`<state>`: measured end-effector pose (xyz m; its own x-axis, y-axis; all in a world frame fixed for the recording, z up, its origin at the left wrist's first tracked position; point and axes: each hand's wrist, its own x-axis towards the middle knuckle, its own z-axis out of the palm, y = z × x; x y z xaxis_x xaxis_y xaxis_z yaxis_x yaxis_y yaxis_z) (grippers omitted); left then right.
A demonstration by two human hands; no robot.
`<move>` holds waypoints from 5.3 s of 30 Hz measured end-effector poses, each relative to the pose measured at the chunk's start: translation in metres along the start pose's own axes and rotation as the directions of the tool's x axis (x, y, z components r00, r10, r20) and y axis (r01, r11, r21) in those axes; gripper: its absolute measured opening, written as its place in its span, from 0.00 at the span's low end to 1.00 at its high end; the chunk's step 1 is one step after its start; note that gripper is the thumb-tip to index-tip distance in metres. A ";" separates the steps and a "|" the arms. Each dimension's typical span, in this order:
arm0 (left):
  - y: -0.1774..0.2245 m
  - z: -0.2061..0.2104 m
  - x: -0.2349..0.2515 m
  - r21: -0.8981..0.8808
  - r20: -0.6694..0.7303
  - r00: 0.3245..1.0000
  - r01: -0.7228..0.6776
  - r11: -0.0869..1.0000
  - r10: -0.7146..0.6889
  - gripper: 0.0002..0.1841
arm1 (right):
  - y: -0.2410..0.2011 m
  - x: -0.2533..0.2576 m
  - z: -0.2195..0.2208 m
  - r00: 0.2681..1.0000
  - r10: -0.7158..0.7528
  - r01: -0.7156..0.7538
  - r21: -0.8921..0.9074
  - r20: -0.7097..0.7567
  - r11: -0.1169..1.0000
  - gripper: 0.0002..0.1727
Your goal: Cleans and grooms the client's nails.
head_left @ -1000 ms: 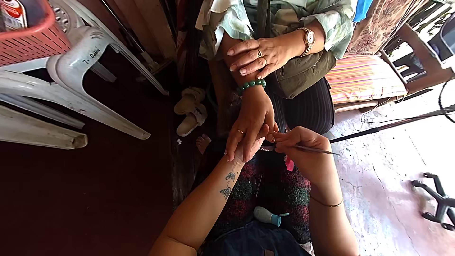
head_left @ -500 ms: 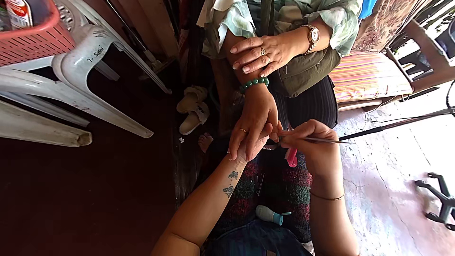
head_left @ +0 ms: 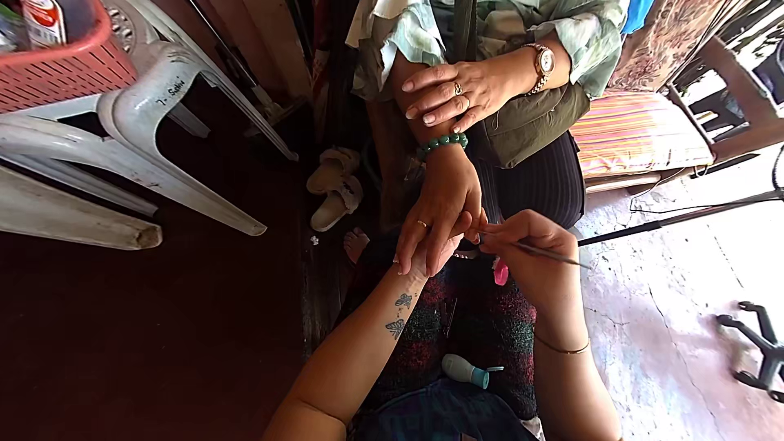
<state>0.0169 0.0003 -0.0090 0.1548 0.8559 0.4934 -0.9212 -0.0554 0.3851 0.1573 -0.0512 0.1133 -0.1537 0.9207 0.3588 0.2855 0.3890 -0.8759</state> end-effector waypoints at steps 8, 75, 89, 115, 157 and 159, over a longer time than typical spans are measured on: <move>0.000 0.001 0.000 0.034 -0.016 0.999 -0.039 0.999 0.040 0.08 | -0.005 -0.001 0.002 0.998 -0.057 0.062 -0.171 0.034 0.983 0.07; 0.006 0.006 0.001 0.110 -0.038 0.999 0.025 0.994 -0.021 0.08 | -0.002 -0.004 -0.002 0.997 0.015 -0.014 -0.021 0.075 1.000 0.08; 0.004 0.006 0.001 0.114 0.001 0.998 -0.058 0.992 0.058 0.10 | -0.006 -0.003 0.002 0.999 -0.034 0.037 -0.105 0.027 0.994 0.07; 0.005 0.008 0.001 0.119 -0.034 0.997 -0.064 0.991 0.068 0.10 | -0.011 -0.004 0.007 0.997 -0.051 0.066 -0.263 0.065 0.963 0.08; -0.002 -0.002 -0.005 0.138 -0.086 0.994 -0.052 0.989 0.064 0.05 | -0.010 -0.006 0.011 0.997 -0.082 0.077 -0.258 -0.008 0.963 0.08; -0.005 -0.005 -0.005 0.164 -0.084 0.989 -0.110 0.980 0.125 0.07 | -0.008 -0.008 0.017 0.992 -0.122 0.109 -0.328 -0.020 0.938 0.08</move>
<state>0.0191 -0.0007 -0.0177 0.0083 0.8823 0.4706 -0.8615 -0.2327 0.4514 0.1405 -0.0616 0.1120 -0.1683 0.8667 0.4695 0.5614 0.4758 -0.6770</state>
